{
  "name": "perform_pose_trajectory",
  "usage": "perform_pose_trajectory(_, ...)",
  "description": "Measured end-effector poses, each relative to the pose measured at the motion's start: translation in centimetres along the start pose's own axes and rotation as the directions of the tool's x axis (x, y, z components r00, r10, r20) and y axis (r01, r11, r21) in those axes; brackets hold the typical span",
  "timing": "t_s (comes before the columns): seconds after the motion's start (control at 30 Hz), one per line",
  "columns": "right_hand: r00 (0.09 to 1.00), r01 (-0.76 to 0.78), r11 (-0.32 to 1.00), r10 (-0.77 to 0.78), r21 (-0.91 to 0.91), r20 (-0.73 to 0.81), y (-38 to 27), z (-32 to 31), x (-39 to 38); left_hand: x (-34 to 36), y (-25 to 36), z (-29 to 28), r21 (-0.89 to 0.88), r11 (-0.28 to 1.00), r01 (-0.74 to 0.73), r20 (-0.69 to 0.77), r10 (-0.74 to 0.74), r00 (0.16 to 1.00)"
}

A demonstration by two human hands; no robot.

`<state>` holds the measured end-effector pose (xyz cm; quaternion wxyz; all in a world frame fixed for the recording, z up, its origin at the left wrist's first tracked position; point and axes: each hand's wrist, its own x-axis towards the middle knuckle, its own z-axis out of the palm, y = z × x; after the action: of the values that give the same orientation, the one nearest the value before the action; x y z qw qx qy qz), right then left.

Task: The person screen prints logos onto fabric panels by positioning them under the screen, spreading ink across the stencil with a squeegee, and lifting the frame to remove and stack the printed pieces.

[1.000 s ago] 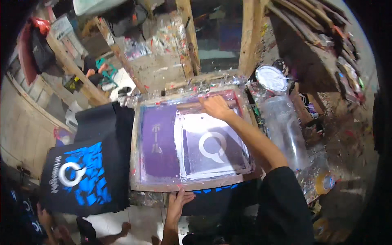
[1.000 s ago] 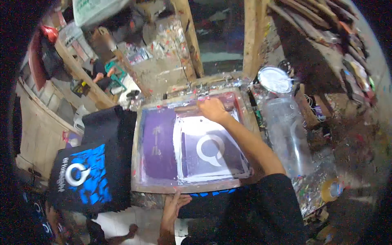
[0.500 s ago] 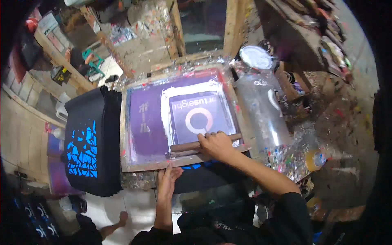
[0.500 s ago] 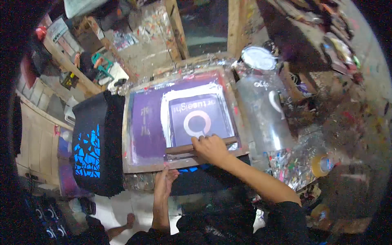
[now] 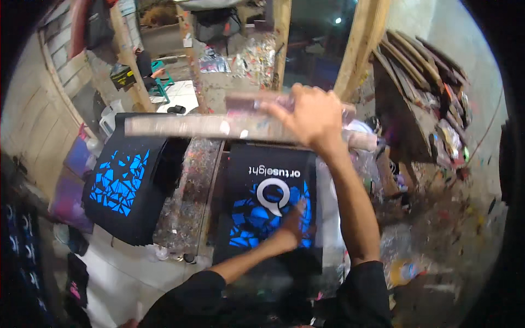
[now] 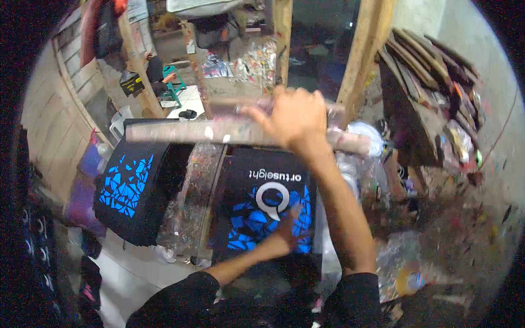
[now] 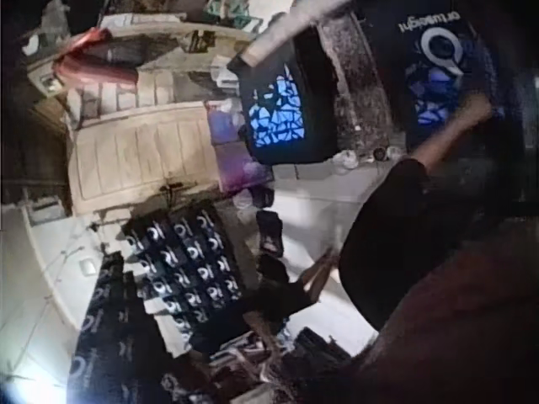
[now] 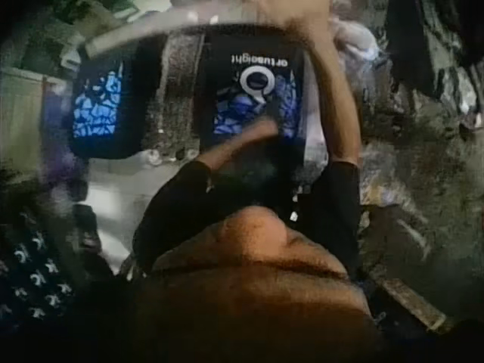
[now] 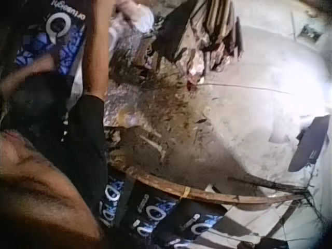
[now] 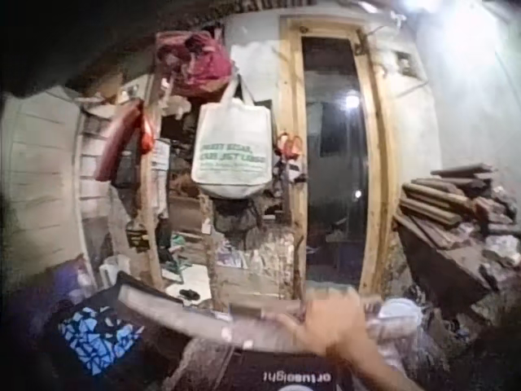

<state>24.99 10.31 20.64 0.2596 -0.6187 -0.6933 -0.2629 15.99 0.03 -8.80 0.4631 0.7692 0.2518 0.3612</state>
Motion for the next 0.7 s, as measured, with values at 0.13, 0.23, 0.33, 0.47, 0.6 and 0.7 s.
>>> perform_pose_trajectory(0.13,0.996,-0.069,0.998,0.069,0.002,0.049,4.3,0.5,5.0,0.9,-2.3,8.3,0.427,0.897,-0.113,0.297,-0.022,0.955)
perform_pose_trajectory(0.23,0.988,-0.120,0.993,0.119,-0.005,0.096,5.1,0.2,7.8,5.3,-7.7,1.8,-0.065,0.973,-0.221,0.193,0.229,0.954)
perform_pose_trajectory(0.33,0.974,-0.161,0.987,0.162,-0.021,0.159,5.4,-0.5,9.4,15.3,-10.0,-14.2,0.578,0.815,0.038,-0.119,0.038,0.992)
perform_pose_trajectory(0.47,0.969,-0.167,0.984,0.153,0.059,0.193,5.1,0.4,11.0,17.6,-18.3,-25.0,0.900,0.426,0.094,-0.203,0.218,0.955)
perform_pose_trajectory(0.6,0.949,-0.208,0.978,0.198,0.014,0.246,5.8,0.8,12.0,18.8,-10.4,-24.6,0.253,0.959,0.125,-0.165,-0.084,0.983)
perform_pose_trajectory(0.7,0.941,-0.237,0.971,0.228,0.007,0.250,7.2,0.5,12.9,13.7,-3.2,-26.8,0.330,0.937,0.112,-0.590,0.112,0.800)
